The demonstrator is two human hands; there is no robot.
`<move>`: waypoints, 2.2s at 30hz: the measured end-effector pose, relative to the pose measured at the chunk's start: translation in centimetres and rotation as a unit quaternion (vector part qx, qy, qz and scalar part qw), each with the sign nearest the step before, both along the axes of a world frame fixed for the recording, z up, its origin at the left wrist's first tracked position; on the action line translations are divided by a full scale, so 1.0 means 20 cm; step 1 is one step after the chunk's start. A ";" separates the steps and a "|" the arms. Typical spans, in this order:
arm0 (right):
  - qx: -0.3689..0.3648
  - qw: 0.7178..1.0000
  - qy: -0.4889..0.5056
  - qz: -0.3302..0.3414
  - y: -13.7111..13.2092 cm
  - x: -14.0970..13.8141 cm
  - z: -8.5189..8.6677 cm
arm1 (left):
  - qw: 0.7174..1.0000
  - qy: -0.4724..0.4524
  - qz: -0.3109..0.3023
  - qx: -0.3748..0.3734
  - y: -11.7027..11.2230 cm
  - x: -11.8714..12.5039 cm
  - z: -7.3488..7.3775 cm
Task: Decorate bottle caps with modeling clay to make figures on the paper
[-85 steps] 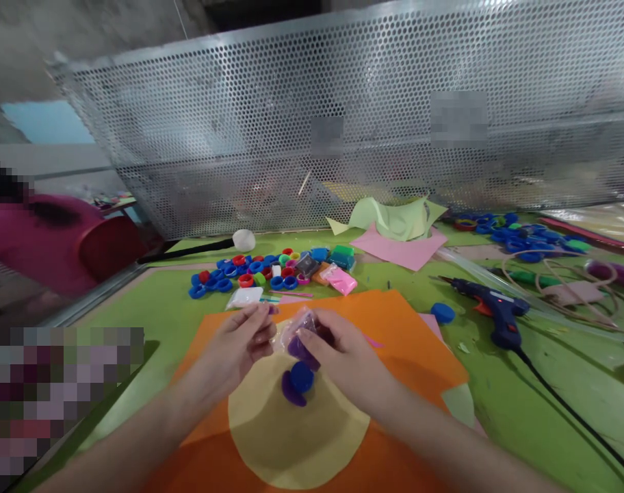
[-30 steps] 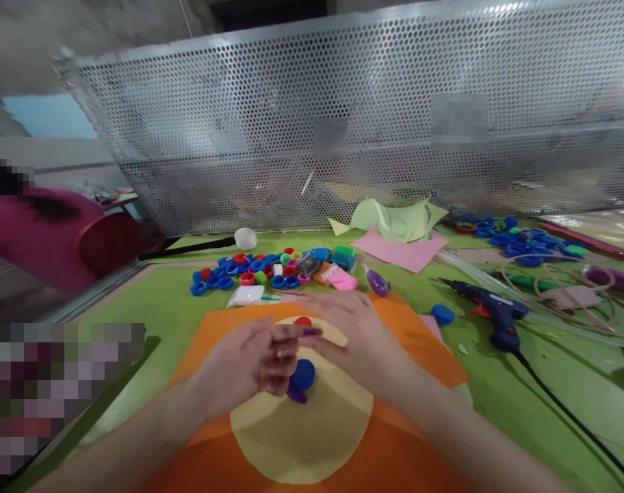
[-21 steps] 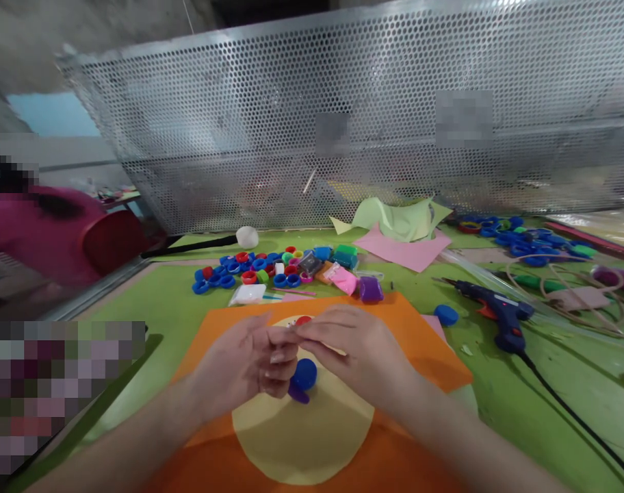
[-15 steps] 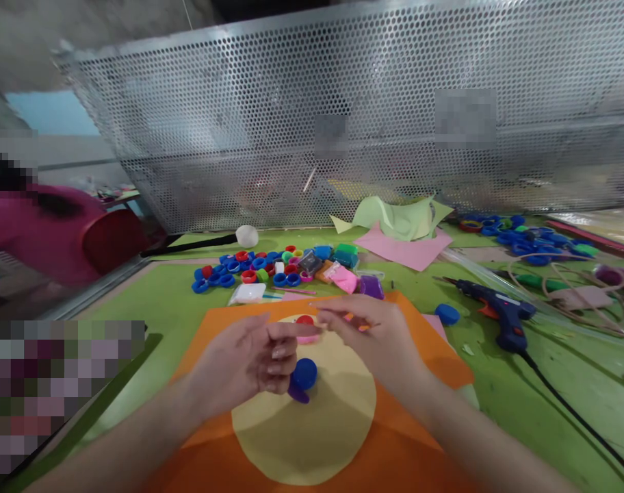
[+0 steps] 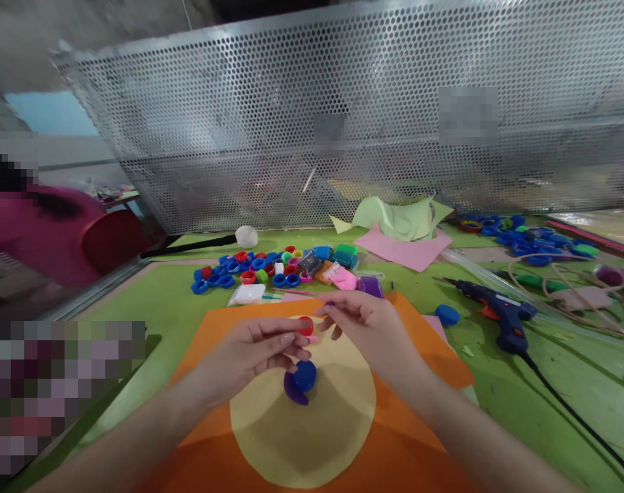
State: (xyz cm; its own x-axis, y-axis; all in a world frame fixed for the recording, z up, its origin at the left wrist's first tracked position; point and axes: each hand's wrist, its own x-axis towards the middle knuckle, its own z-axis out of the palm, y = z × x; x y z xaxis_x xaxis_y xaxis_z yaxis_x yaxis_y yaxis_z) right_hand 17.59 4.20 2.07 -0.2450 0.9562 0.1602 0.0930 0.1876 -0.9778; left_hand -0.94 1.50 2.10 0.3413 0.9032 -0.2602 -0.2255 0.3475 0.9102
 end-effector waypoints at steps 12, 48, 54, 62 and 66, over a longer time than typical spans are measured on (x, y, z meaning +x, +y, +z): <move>0.006 0.996 -0.088 -0.005 -0.03 -0.01 0.02 | 0.982 0.138 0.024 0.129 0.04 -0.05 -0.01; -0.032 0.988 -0.130 0.073 -0.02 -0.03 -0.05 | 0.923 0.327 -0.018 0.200 0.03 -0.07 0.00; -0.067 0.992 -0.082 0.073 -0.04 -0.03 -0.03 | 0.902 0.349 0.003 0.254 0.01 -0.06 0.01; -0.097 0.990 0.007 0.106 -0.05 -0.03 -0.04 | 0.739 0.388 0.065 0.547 -0.07 -0.06 -0.01; -0.103 0.989 0.008 0.107 -0.08 -0.06 -0.04 | 0.705 0.425 0.040 0.567 -0.08 -0.05 -0.01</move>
State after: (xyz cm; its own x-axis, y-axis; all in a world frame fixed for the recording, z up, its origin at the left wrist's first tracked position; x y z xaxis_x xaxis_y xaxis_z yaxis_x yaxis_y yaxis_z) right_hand 16.44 2.62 1.31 -0.4447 0.8953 -0.0263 0.0571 -0.0009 -0.9984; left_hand -1.90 -0.01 1.87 0.4339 0.7028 0.5637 0.5899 -0.6945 0.4118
